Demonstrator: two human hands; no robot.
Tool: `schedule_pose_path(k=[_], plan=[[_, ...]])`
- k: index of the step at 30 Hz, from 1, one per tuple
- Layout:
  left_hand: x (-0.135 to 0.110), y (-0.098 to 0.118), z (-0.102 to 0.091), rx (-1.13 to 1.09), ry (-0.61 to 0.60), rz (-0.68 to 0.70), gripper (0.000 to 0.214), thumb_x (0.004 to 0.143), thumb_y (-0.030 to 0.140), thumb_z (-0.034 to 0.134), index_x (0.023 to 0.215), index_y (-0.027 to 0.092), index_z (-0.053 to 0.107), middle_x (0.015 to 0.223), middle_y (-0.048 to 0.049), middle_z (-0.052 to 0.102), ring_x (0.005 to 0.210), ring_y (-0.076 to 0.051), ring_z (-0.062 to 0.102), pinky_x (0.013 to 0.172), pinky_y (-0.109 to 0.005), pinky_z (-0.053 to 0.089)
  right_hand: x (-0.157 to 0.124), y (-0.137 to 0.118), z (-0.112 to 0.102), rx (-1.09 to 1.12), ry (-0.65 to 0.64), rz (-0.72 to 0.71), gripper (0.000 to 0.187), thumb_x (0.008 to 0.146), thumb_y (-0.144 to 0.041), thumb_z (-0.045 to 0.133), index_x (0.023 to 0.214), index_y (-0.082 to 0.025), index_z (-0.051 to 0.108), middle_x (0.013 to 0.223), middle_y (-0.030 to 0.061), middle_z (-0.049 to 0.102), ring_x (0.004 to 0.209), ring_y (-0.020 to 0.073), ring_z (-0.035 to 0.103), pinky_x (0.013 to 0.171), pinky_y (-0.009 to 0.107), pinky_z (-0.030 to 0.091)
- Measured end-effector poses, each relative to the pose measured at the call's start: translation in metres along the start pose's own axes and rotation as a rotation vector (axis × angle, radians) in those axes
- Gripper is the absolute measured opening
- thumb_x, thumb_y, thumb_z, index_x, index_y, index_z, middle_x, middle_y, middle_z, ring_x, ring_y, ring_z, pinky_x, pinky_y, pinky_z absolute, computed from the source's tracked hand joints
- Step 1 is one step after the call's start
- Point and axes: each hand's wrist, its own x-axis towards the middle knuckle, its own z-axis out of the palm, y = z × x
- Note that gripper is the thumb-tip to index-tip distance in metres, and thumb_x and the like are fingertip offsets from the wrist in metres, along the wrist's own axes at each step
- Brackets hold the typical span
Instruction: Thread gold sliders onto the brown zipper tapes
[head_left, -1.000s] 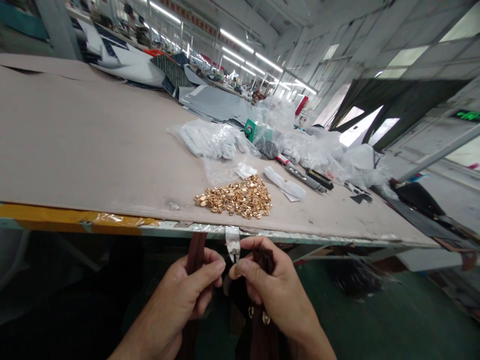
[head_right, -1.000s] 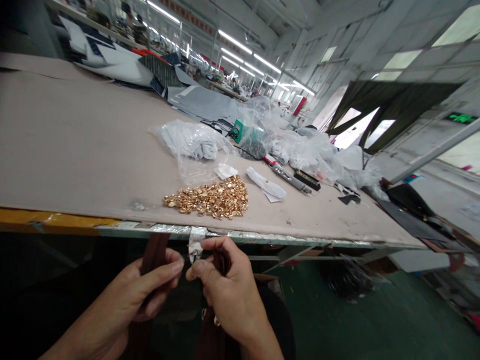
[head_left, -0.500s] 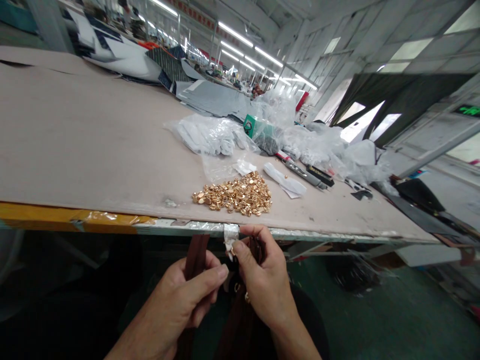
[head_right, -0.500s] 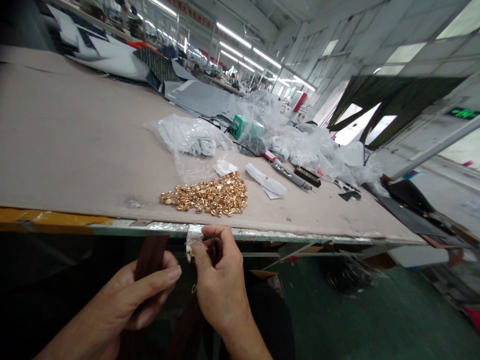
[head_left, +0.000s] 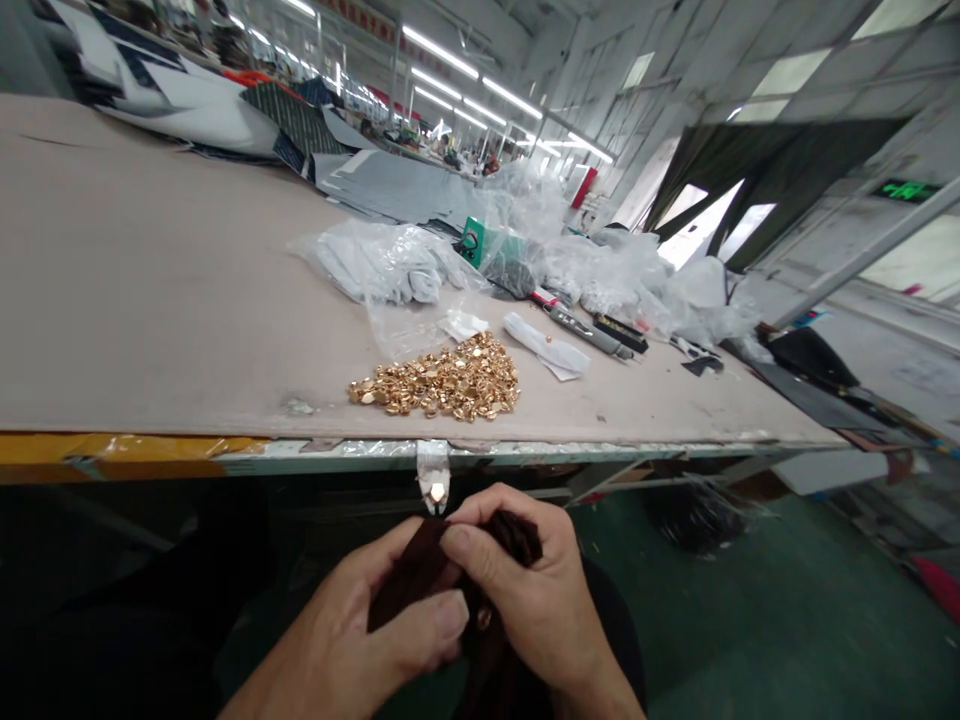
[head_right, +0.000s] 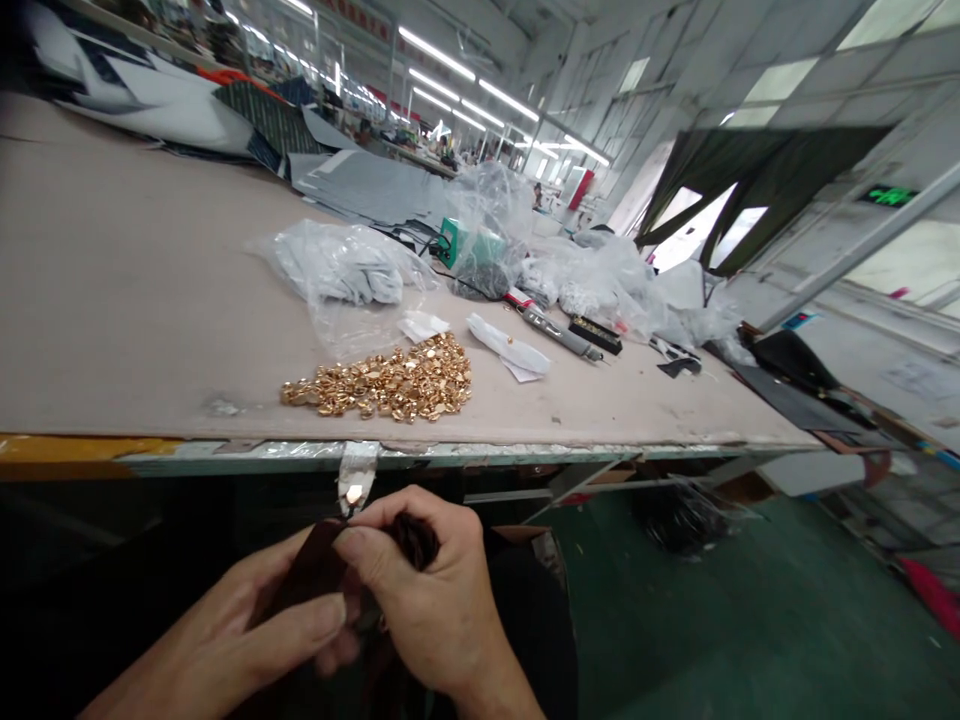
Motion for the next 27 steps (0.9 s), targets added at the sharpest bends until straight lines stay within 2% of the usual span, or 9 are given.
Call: schedule_pose_path(k=[3, 6, 11, 13, 15, 18, 20, 23, 27], plan=[[0.001, 0.002, -0.004, 0.075, 0.158, 0.082, 0.024, 0.072, 0.046, 0.071, 0.078, 0.022, 0.067, 0.069, -0.0001, 0.062, 0.066, -0.018, 0.055, 0.059, -0.025, 0.046, -0.002, 0.002, -0.004, -0.154, -0.008, -0.048, 0.010, 0.080, -0.023, 0.068, 0.073, -0.017, 0.068, 0.057, -0.0036, 0.058, 0.050, 0.0090, 0.047, 0.048, 0.021, 0.038], [0.002, 0.000, -0.012, 0.188, 0.206, 0.115, 0.027, 0.076, 0.049, 0.067, 0.071, 0.022, 0.067, 0.063, 0.0017, 0.057, 0.060, -0.015, 0.049, 0.055, -0.023, 0.041, -0.003, 0.004, -0.008, -0.306, -0.049, -0.152, 0.008, 0.083, -0.020, 0.064, 0.076, -0.017, 0.068, 0.060, -0.0030, 0.058, 0.052, 0.0095, 0.048, 0.050, 0.021, 0.037], [0.007, -0.006, -0.020, -0.004, 0.121, 0.017, 0.029, 0.078, 0.045, 0.068, 0.065, 0.020, 0.064, 0.064, 0.0018, 0.056, 0.062, -0.014, 0.050, 0.060, -0.023, 0.042, -0.006, 0.005, -0.012, -0.527, -0.160, -0.491, 0.006, 0.083, -0.013, 0.061, 0.080, -0.016, 0.066, 0.069, 0.0022, 0.063, 0.061, 0.0130, 0.056, 0.057, 0.025, 0.041], [0.008, -0.007, -0.020, -0.122, 0.130, -0.061, 0.030, 0.077, 0.044, 0.070, 0.063, 0.019, 0.062, 0.059, 0.0029, 0.054, 0.056, -0.012, 0.047, 0.053, -0.022, 0.040, -0.006, 0.007, -0.012, -0.515, -0.182, -0.529, 0.006, 0.083, -0.012, 0.061, 0.082, -0.016, 0.066, 0.071, 0.0026, 0.064, 0.063, 0.0134, 0.057, 0.059, 0.025, 0.042], [0.008, -0.007, -0.019, -0.164, 0.155, -0.102, 0.028, 0.073, 0.044, 0.074, 0.065, 0.018, 0.065, 0.057, 0.0031, 0.054, 0.051, -0.010, 0.045, 0.047, -0.020, 0.036, -0.006, 0.009, -0.010, -0.444, -0.122, -0.466, 0.006, 0.084, -0.014, 0.061, 0.081, -0.017, 0.066, 0.070, 0.0013, 0.063, 0.062, 0.0126, 0.056, 0.058, 0.025, 0.042], [0.008, -0.008, -0.017, -0.178, 0.173, -0.131, 0.027, 0.066, 0.042, 0.080, 0.070, 0.018, 0.069, 0.057, 0.0023, 0.058, 0.045, -0.008, 0.045, 0.042, -0.019, 0.032, -0.004, 0.014, -0.006, -0.219, -0.017, -0.238, 0.002, 0.083, -0.019, 0.066, 0.081, -0.019, 0.067, 0.069, -0.0016, 0.061, 0.058, 0.0109, 0.051, 0.055, 0.023, 0.040], [0.008, -0.009, -0.017, -0.198, 0.168, -0.157, 0.029, 0.064, 0.043, 0.082, 0.067, 0.017, 0.068, 0.050, 0.0042, 0.054, 0.039, -0.005, 0.038, 0.038, -0.017, 0.026, -0.003, 0.016, -0.002, -0.046, -0.024, -0.077, 0.009, 0.077, -0.021, 0.074, 0.083, -0.019, 0.067, 0.068, -0.0030, 0.061, 0.058, 0.0102, 0.050, 0.055, 0.022, 0.040], [0.008, -0.009, -0.017, -0.258, 0.144, -0.198, 0.034, 0.065, 0.046, 0.081, 0.063, 0.016, 0.065, 0.040, 0.0078, 0.045, 0.033, -0.001, 0.027, 0.035, -0.014, 0.017, -0.001, 0.019, 0.002, 0.091, -0.022, 0.005, 0.016, 0.069, -0.021, 0.081, 0.073, -0.016, 0.066, 0.067, -0.0031, 0.059, 0.061, 0.0093, 0.049, 0.056, 0.020, 0.040], [0.009, -0.002, -0.017, -0.345, 0.129, -0.184, 0.030, 0.065, 0.042, 0.083, 0.064, 0.016, 0.067, 0.047, 0.0028, 0.057, 0.041, -0.004, 0.042, 0.039, -0.014, 0.031, 0.002, 0.024, 0.004, 0.364, -0.058, 0.140, 0.028, 0.073, -0.035, 0.076, 0.068, -0.017, 0.056, 0.053, -0.0076, 0.047, 0.040, 0.0036, 0.032, 0.039, 0.017, 0.031]])
